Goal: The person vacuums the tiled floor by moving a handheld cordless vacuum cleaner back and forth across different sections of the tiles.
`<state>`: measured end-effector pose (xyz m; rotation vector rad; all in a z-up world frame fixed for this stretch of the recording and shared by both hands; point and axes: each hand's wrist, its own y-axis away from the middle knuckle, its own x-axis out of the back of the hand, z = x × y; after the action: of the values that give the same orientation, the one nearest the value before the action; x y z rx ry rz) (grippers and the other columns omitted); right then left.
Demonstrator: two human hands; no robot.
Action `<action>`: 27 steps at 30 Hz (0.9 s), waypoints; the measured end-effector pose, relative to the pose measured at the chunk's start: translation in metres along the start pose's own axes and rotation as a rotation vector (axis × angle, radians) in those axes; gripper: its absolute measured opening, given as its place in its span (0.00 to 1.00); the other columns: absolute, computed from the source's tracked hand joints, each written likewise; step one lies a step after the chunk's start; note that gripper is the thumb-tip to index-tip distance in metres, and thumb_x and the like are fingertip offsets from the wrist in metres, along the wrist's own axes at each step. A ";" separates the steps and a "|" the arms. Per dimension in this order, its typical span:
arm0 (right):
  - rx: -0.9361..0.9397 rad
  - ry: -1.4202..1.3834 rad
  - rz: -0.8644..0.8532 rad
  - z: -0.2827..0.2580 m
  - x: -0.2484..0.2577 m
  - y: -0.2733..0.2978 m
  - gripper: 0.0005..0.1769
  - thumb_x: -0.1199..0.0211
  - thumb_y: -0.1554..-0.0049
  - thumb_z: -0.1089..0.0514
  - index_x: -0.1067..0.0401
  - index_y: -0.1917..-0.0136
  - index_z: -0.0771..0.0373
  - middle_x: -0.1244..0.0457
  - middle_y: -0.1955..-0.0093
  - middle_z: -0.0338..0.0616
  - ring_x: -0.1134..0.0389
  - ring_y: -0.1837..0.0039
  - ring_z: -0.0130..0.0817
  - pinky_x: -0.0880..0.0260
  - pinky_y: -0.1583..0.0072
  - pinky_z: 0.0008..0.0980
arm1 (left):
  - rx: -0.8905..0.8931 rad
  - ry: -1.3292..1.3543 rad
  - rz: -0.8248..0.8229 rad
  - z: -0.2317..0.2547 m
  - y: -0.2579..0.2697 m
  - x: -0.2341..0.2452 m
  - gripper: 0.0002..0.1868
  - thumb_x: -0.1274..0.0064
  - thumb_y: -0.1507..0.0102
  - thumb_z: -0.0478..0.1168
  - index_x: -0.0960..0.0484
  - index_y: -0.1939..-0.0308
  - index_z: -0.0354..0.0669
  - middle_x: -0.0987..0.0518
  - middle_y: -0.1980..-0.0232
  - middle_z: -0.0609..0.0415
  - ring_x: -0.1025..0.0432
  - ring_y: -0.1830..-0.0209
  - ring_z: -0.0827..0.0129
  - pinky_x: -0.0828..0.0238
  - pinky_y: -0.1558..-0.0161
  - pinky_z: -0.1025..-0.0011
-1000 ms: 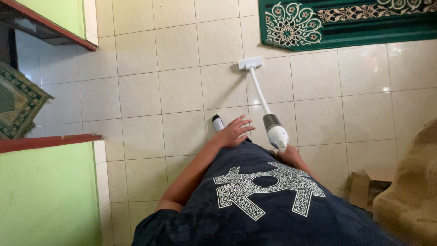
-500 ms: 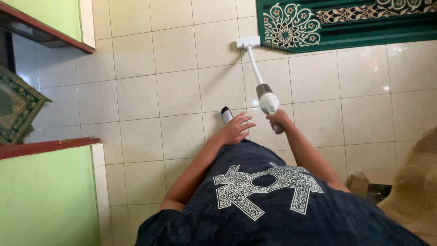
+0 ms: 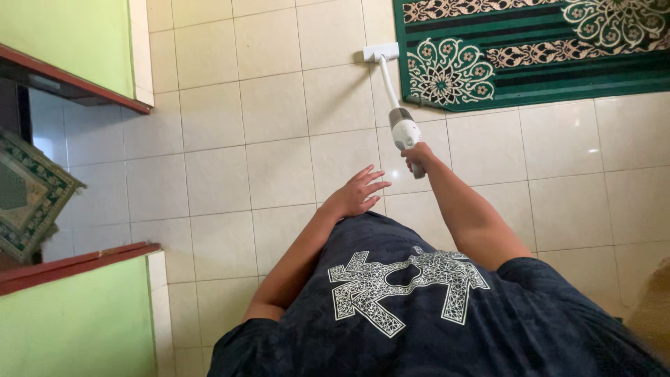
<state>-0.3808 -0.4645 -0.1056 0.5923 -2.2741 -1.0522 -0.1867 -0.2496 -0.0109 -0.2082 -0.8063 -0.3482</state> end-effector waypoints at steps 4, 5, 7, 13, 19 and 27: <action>0.005 0.018 0.030 0.018 -0.010 0.010 0.11 0.34 0.47 0.60 0.29 0.60 0.72 0.37 0.72 0.48 0.35 0.73 0.37 0.33 0.70 0.39 | -0.033 0.016 -0.015 -0.018 -0.019 0.028 0.29 0.46 0.35 0.42 0.28 0.29 0.58 0.36 0.22 0.49 0.50 0.19 0.44 0.48 0.23 0.53; -0.002 0.025 0.032 0.024 -0.011 0.014 0.12 0.34 0.47 0.59 0.29 0.60 0.73 0.37 0.71 0.48 0.35 0.73 0.37 0.33 0.70 0.39 | -0.037 0.020 -0.018 -0.025 -0.022 0.034 0.28 0.46 0.35 0.42 0.28 0.29 0.58 0.36 0.22 0.49 0.50 0.19 0.44 0.48 0.23 0.53; -0.035 0.043 0.040 0.036 -0.012 0.025 0.13 0.33 0.46 0.58 0.29 0.59 0.73 0.36 0.70 0.49 0.35 0.72 0.37 0.33 0.70 0.39 | -0.044 0.013 -0.013 -0.037 -0.028 0.045 0.28 0.46 0.34 0.42 0.28 0.29 0.59 0.36 0.22 0.49 0.50 0.18 0.44 0.48 0.23 0.53; -0.045 0.070 0.029 0.070 0.008 0.064 0.18 0.32 0.49 0.56 0.26 0.53 0.75 0.34 0.66 0.52 0.33 0.67 0.40 0.31 0.65 0.40 | -0.043 0.014 0.000 -0.068 -0.047 0.066 0.27 0.46 0.34 0.43 0.28 0.30 0.60 0.37 0.22 0.51 0.50 0.18 0.45 0.47 0.23 0.53; -0.026 0.245 0.084 0.052 0.012 0.054 0.26 0.32 0.53 0.52 0.24 0.50 0.77 0.29 0.59 0.57 0.27 0.58 0.44 0.29 0.56 0.43 | -0.014 -0.005 -0.036 -0.100 -0.064 0.080 0.26 0.48 0.34 0.43 0.28 0.29 0.57 0.38 0.22 0.50 0.52 0.18 0.44 0.50 0.23 0.51; -0.045 0.135 0.048 -0.045 0.029 -0.041 0.19 0.34 0.49 0.57 0.26 0.54 0.79 0.33 0.66 0.54 0.33 0.66 0.41 0.32 0.64 0.42 | -0.029 0.007 0.029 -0.149 -0.100 0.105 0.26 0.47 0.34 0.43 0.27 0.30 0.56 0.36 0.23 0.49 0.50 0.18 0.43 0.49 0.22 0.51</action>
<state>-0.3670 -0.5304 -0.1050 0.5699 -2.1323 -1.0068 -0.0580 -0.4119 -0.0298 -0.2450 -0.7908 -0.3336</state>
